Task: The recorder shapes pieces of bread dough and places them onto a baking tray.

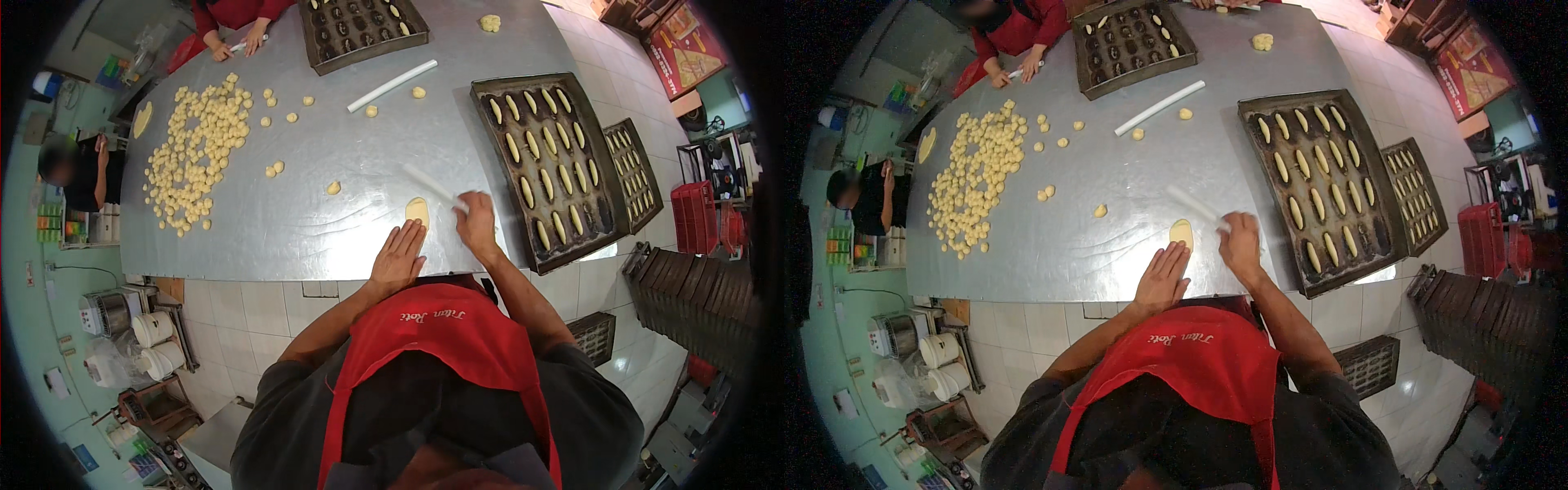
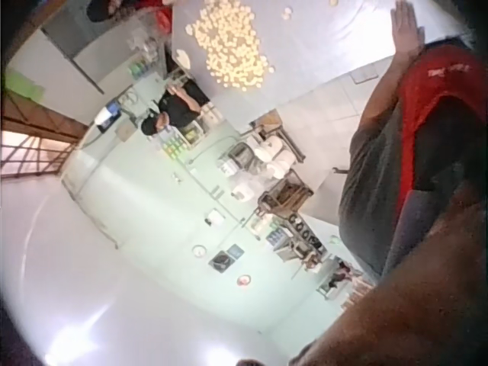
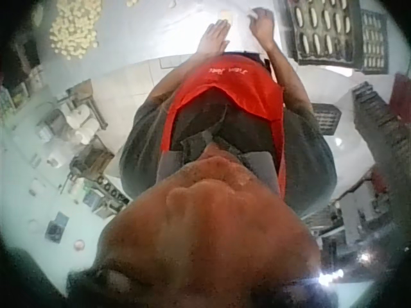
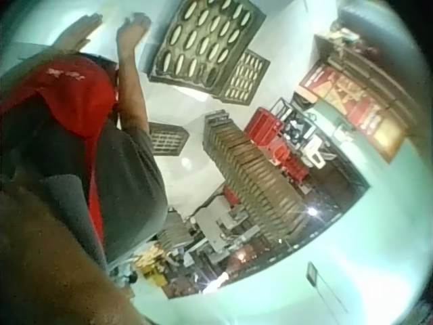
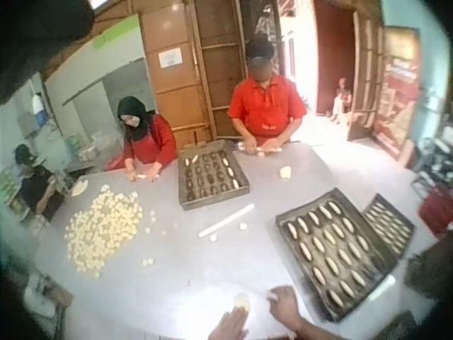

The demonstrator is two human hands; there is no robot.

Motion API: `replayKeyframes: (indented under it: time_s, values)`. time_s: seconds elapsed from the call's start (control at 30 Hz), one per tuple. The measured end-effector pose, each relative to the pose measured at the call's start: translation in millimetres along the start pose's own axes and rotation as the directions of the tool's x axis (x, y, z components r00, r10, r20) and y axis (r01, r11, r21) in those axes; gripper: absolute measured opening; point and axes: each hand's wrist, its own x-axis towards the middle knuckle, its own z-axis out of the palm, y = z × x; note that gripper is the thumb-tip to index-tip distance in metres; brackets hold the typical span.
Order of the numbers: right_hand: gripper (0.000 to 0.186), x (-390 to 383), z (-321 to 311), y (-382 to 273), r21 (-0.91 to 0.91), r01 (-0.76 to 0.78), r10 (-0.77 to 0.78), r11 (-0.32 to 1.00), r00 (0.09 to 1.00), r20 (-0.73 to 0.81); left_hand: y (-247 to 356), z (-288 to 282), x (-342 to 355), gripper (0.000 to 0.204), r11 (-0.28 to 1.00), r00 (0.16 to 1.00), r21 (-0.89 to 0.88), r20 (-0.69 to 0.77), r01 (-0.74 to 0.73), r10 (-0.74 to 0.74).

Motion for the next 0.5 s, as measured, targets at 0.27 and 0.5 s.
replayKeyframes:
  time_s: [0.27, 0.5]
  values:
    - [0.059, 5, 26, -61, -0.344, 0.455, -0.365, 0.822, 0.883, 0.295, -14, -4, 55, 0.063, 0.987, 0.954, 0.014, -0.259, 0.162, -0.153]
    - [0.053, -47, 7, -56, -0.333, 0.602, -0.517, 0.725, 0.796, 0.313, -3, 5, -19, 0.06, 1.0, 0.992, 0.016, -0.123, 0.022, -0.02]
